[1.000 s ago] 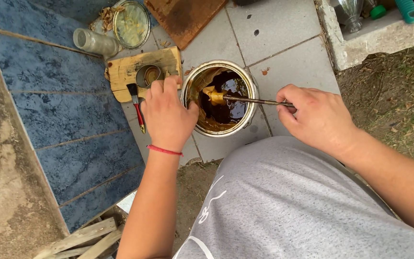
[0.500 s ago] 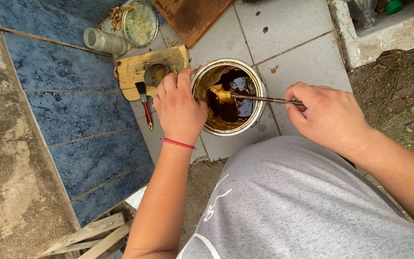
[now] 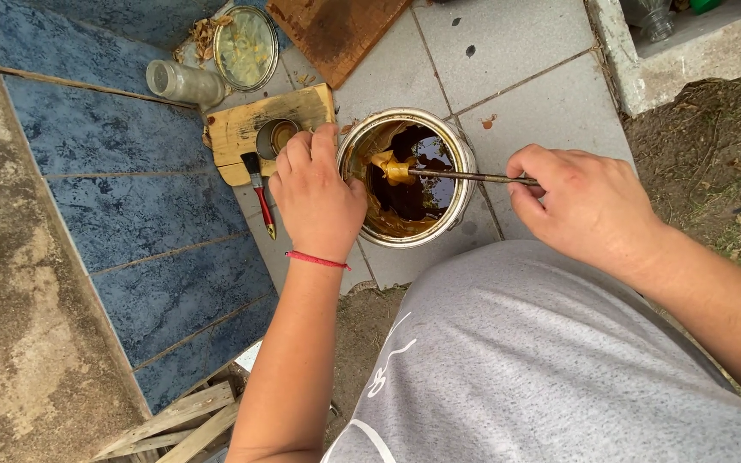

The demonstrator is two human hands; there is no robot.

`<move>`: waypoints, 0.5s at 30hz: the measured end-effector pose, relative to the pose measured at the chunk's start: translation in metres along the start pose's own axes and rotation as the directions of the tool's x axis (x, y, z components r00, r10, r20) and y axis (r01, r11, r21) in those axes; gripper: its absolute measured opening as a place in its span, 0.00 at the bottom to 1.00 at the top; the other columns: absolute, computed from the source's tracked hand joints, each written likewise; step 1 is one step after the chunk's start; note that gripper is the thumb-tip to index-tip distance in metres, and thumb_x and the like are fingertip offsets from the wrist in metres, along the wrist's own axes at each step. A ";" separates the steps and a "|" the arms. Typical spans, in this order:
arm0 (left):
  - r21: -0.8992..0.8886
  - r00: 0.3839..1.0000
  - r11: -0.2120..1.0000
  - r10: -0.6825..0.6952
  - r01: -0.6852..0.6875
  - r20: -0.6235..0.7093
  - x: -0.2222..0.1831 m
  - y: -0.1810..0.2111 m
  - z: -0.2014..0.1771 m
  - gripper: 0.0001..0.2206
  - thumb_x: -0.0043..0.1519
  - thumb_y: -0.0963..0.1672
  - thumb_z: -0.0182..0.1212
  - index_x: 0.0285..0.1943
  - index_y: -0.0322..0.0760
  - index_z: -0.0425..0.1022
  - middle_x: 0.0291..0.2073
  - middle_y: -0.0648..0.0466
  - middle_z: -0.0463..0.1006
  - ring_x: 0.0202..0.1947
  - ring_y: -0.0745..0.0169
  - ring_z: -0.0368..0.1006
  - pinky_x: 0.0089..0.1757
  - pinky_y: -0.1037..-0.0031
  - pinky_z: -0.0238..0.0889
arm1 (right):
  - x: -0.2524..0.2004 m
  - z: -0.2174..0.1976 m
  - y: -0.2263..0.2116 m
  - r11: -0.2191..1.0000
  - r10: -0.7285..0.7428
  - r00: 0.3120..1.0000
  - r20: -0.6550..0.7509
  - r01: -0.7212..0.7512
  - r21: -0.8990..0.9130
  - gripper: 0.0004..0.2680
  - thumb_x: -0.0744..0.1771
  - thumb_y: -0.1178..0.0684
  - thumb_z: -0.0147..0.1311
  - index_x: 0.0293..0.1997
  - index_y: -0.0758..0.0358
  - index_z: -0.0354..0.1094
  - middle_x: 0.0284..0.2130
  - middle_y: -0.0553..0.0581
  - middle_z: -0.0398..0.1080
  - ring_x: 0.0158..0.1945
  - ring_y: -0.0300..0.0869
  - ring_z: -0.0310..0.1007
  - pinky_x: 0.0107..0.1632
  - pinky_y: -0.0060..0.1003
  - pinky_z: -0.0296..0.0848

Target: Stirring paint and varnish in containers using a wooden stick and preparing painting tools.

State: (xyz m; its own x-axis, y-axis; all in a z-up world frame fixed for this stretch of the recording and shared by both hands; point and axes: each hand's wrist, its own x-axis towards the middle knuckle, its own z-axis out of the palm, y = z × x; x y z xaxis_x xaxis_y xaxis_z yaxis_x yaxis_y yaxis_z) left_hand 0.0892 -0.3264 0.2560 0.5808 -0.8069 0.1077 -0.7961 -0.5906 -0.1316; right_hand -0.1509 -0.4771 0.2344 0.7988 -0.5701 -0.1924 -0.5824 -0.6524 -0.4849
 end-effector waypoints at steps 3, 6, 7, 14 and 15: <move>-0.019 1.000 1.000 -0.013 0.013 -0.002 0.000 0.000 -0.002 0.29 0.41 0.44 0.65 0.56 0.48 0.68 0.48 0.52 0.70 0.48 0.47 0.67 0.42 0.59 0.61 | 0.000 -0.001 0.000 1.000 -0.007 1.000 -0.011 0.007 0.016 0.06 0.66 0.47 0.50 0.44 0.48 0.67 0.34 0.51 0.76 0.34 0.55 0.76 0.37 0.56 0.73; -0.042 1.000 0.999 -0.009 0.008 -0.030 -0.002 -0.004 -0.002 0.26 0.42 0.43 0.64 0.54 0.46 0.69 0.46 0.51 0.70 0.47 0.46 0.67 0.40 0.58 0.61 | 0.000 -0.001 -0.001 1.000 0.013 1.000 0.008 -0.013 0.005 0.07 0.66 0.46 0.49 0.45 0.47 0.67 0.34 0.51 0.77 0.35 0.55 0.77 0.37 0.56 0.73; -0.062 0.999 0.998 -0.009 0.007 -0.035 -0.003 -0.005 -0.002 0.25 0.43 0.44 0.63 0.53 0.46 0.70 0.46 0.51 0.70 0.46 0.46 0.67 0.39 0.58 0.60 | 0.000 -0.001 -0.001 1.000 0.009 1.000 0.006 -0.009 0.005 0.06 0.66 0.46 0.49 0.45 0.48 0.67 0.34 0.51 0.77 0.34 0.55 0.77 0.37 0.56 0.73; -0.145 0.998 0.989 -0.014 0.006 -0.054 -0.005 -0.011 -0.004 0.12 0.48 0.45 0.63 0.41 0.45 0.73 0.36 0.53 0.69 0.41 0.46 0.67 0.37 0.57 0.60 | 0.000 0.000 -0.001 1.000 0.006 1.000 -0.011 -0.006 0.010 0.07 0.66 0.46 0.50 0.45 0.48 0.68 0.33 0.51 0.76 0.34 0.55 0.77 0.37 0.55 0.73; -0.145 0.998 0.989 -0.015 0.007 -0.055 -0.005 -0.012 -0.003 0.12 0.48 0.45 0.63 0.41 0.45 0.73 0.36 0.53 0.69 0.41 0.46 0.67 0.37 0.57 0.60 | 0.000 -0.001 -0.001 1.000 0.006 1.000 -0.011 -0.006 0.010 0.07 0.66 0.46 0.50 0.45 0.48 0.68 0.33 0.51 0.76 0.34 0.55 0.77 0.37 0.55 0.73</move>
State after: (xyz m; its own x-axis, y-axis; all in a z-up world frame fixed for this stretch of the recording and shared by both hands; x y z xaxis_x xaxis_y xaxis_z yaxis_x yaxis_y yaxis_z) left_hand 0.0954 -0.3154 0.2599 0.5825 -0.7963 0.1632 -0.8084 -0.5885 0.0136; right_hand -0.1504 -0.4765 0.2357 0.7935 -0.5795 -0.1857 -0.5855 -0.6442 -0.4921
